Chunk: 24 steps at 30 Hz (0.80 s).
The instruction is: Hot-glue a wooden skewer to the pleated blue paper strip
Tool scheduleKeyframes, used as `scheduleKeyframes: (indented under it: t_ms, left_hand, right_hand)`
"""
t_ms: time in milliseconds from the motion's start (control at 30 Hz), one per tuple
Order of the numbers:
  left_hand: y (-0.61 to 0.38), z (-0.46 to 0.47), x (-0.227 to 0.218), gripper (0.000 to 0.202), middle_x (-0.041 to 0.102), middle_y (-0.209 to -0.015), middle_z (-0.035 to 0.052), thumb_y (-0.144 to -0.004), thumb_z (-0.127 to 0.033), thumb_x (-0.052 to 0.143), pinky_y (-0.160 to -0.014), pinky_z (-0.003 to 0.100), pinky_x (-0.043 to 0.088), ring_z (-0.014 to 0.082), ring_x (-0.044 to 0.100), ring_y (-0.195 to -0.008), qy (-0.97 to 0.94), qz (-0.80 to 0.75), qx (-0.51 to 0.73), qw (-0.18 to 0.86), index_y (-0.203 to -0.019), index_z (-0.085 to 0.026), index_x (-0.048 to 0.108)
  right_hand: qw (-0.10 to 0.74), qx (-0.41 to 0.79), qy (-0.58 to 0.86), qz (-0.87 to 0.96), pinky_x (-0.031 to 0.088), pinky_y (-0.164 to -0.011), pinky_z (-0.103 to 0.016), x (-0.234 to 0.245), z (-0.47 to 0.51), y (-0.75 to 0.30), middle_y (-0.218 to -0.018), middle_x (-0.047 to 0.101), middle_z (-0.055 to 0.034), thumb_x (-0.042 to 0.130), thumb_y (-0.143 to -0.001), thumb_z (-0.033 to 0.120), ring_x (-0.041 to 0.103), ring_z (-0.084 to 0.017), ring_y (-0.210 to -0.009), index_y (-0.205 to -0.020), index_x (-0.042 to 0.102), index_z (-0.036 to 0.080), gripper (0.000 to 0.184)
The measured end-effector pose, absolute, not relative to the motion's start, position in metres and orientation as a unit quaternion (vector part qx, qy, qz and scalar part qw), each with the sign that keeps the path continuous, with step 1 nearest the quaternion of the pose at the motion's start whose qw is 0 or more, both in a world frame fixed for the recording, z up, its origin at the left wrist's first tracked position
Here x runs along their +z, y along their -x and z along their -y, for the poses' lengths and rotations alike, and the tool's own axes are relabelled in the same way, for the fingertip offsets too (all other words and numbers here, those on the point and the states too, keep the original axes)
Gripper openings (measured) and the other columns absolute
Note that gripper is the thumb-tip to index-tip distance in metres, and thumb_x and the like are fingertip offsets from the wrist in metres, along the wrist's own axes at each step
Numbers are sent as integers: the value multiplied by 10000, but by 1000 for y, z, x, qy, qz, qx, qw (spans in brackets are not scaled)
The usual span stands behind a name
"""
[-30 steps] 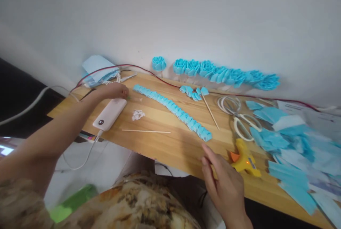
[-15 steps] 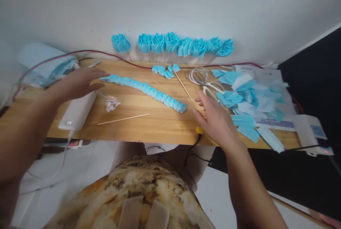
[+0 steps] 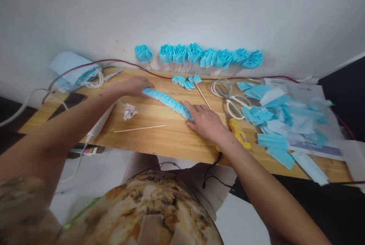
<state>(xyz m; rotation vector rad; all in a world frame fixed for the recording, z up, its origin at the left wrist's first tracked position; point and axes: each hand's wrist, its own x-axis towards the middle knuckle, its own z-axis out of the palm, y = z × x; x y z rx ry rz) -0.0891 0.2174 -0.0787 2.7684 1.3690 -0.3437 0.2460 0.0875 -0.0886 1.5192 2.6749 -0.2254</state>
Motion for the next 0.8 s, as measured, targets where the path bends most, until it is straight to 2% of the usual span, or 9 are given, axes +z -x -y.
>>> scheduleKeyframes:
  t_ms: [100, 233, 300, 400, 433, 500, 600, 700, 800]
  left_hand:
    - [71, -219, -83, 321, 747, -1173, 72, -916, -349, 600, -875, 281, 464, 237, 682, -1086, -890, -445, -97, 29, -1188, -239, 730]
    - [50, -222, -84, 348, 738, -1260, 81, -939, -332, 562, -928, 283, 461, 240, 667, -1162, -898, -433, -68, 44, -1236, -227, 709]
    - [48, -227, -79, 466, 697, -1371, 85, -912, -364, 618, -989, 286, 456, 249, 638, -1240, -901, -425, -66, 64, -1358, -235, 650]
    - [66, -236, -63, 795, 568, -1555, 103, -857, -478, 704, -1098, 298, 423, 262, 566, -1365, -887, -439, -49, 132, -1569, -227, 454]
    - [76, -239, -56, 843, 544, -1577, 109, -860, -515, 698, -1120, 301, 411, 260, 554, -1383, -877, -456, -32, 147, -1595, -215, 414]
    - [102, -242, -43, 813, 537, -1581, 98, -878, -544, 666, -1135, 303, 400, 252, 544, -1393, -859, -491, -13, 147, -1585, -217, 433]
    - [137, -242, -32, 773, 585, -1530, 64, -875, -580, 663, -1108, 305, 411, 247, 580, -1335, -825, -546, -65, 129, -1553, -253, 488]
    - [158, -237, -38, 759, 658, -1420, 66, -853, -567, 697, -1034, 285, 434, 233, 624, -1214, -802, -570, -129, 124, -1512, -225, 543]
    - [167, -231, -53, 742, 701, -1300, 46, -856, -513, 710, -933, 245, 436, 188, 631, -1074, -786, -580, -175, 124, -1512, -215, 537]
  right_hand:
    - [32, -48, -508, -859, 553, -1021, -518, -92, -89, -247, -1419, 659, -221, 551, -979, 291, 634, -389, -1287, -1629, 354, 125, 699]
    - [41, -25, -547, -836, 576, -965, -513, -99, -89, -258, -1355, 688, -216, 532, -982, 264, 657, -393, -1253, -1624, 377, 142, 671]
    - [42, -25, -557, -829, 579, -965, -516, -100, -89, -267, -1344, 696, -216, 553, -980, 286, 666, -396, -1248, -1620, 385, 146, 677]
    - [34, -40, -538, -841, 579, -984, -526, -96, -88, -281, -1355, 700, -215, 571, -994, 395, 678, -403, -1241, -1611, 403, 158, 682]
    - [26, -40, -530, -847, 576, -999, -530, -93, -88, -285, -1375, 691, -223, 571, -997, 423, 673, -408, -1255, -1603, 414, 154, 681]
    - [3, -36, -520, -853, 569, -1026, -518, -85, -91, -289, -1438, 653, -242, 564, -1005, 431, 657, -405, -1292, -1594, 427, 143, 670]
    - [-22, -44, -509, -860, 560, -1049, -507, -76, -101, -282, -1488, 614, -249, 549, -1014, 420, 628, -395, -1340, -1619, 383, 137, 688]
    - [-30, -68, -477, -876, 518, -1101, -542, -74, -118, -259, -1519, 588, -246, 539, -1018, 418, 587, -403, -1384, -1625, 365, 117, 699]
    - [-29, -101, -435, -894, 457, -1172, -534, -79, -139, -225, -1645, 461, -207, 541, -1016, 391, 503, -380, -1474, -1628, 362, 135, 687]
